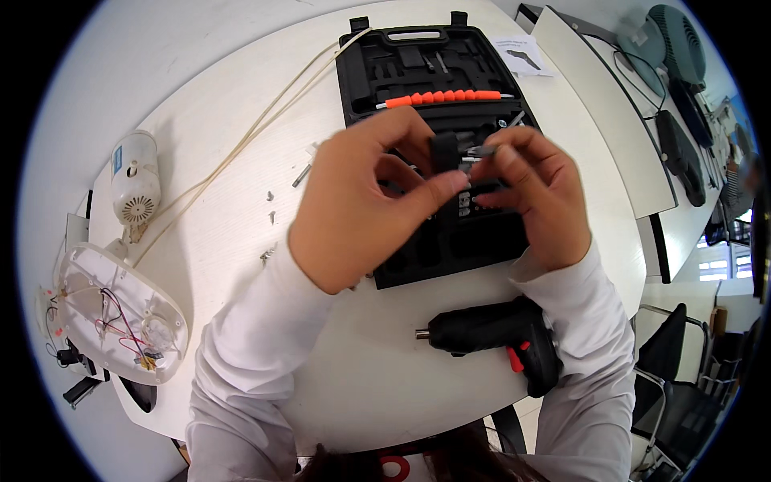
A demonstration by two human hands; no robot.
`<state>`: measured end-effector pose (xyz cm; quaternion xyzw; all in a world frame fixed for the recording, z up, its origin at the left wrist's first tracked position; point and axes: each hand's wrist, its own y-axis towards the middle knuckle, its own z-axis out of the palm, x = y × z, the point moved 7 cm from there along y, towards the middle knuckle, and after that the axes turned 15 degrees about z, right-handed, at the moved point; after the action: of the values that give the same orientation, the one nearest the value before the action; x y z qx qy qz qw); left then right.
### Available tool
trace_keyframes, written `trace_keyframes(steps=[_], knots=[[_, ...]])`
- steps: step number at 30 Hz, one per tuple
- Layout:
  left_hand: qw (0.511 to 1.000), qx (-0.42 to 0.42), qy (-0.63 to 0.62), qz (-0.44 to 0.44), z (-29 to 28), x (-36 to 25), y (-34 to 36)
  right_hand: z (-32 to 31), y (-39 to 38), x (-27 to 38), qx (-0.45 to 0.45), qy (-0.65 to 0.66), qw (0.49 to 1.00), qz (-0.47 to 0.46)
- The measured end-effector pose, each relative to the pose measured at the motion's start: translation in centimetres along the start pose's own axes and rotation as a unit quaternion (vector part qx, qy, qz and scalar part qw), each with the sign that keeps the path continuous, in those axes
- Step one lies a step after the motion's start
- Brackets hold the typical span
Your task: The person uses a cordless screwdriver to remove screws from a white plastic housing, then manipulates internal wires and components. They select different screwdriver bits from a toolkit and continue adjusting the device's internal parts.
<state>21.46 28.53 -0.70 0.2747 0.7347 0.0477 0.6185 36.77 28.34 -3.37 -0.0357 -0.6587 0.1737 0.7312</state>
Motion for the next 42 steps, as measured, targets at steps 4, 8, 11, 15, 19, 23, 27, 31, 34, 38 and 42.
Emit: trace_keyframes(steps=[4,8,11,15,19,23,27,31,34,38,42], knots=[[0.999,-0.012,-0.043,-0.017,-0.9,0.0,0.3,-0.2,-0.1,0.4,0.010,0.004,1.000,-0.021],[0.995,-0.016,-0.087,-0.052,-0.7,0.6,0.4,0.0,-0.2,0.4,0.027,0.009,0.999,-0.036],[0.996,-0.029,-0.069,-0.040,-1.1,0.8,0.3,-0.3,-0.1,0.7,0.011,0.011,0.998,-0.054],[1.000,0.008,0.007,-0.007,-1.2,1.5,0.6,-1.8,0.7,0.3,-0.008,0.052,0.998,-0.043],[0.997,0.024,0.070,-0.024,-1.8,3.1,0.7,-3.1,1.1,0.4,-0.041,0.071,0.996,-0.047],[0.991,-0.003,-0.117,-0.069,-1.1,4.3,0.4,-3.5,1.4,0.2,-0.046,0.088,0.994,-0.044],[0.991,0.052,-0.095,-0.083,0.4,4.9,-0.2,-3.6,1.5,0.1,-0.044,0.095,0.994,-0.042],[0.993,0.061,0.098,0.005,0.1,4.2,-0.1,-3.6,1.6,-0.1,-0.043,0.100,0.993,-0.040],[0.978,0.082,0.190,-0.002,0.0,3.6,0.2,-3.8,1.7,-0.2,-0.042,0.096,0.994,-0.035],[0.977,0.085,0.196,-0.005,0.3,3.7,-0.1,-3.5,1.9,-0.3,-0.034,0.096,0.994,-0.034],[0.980,0.076,0.181,0.028,0.9,3.0,-0.2,-3.2,1.9,-0.7,-0.029,0.094,0.995,-0.025]])
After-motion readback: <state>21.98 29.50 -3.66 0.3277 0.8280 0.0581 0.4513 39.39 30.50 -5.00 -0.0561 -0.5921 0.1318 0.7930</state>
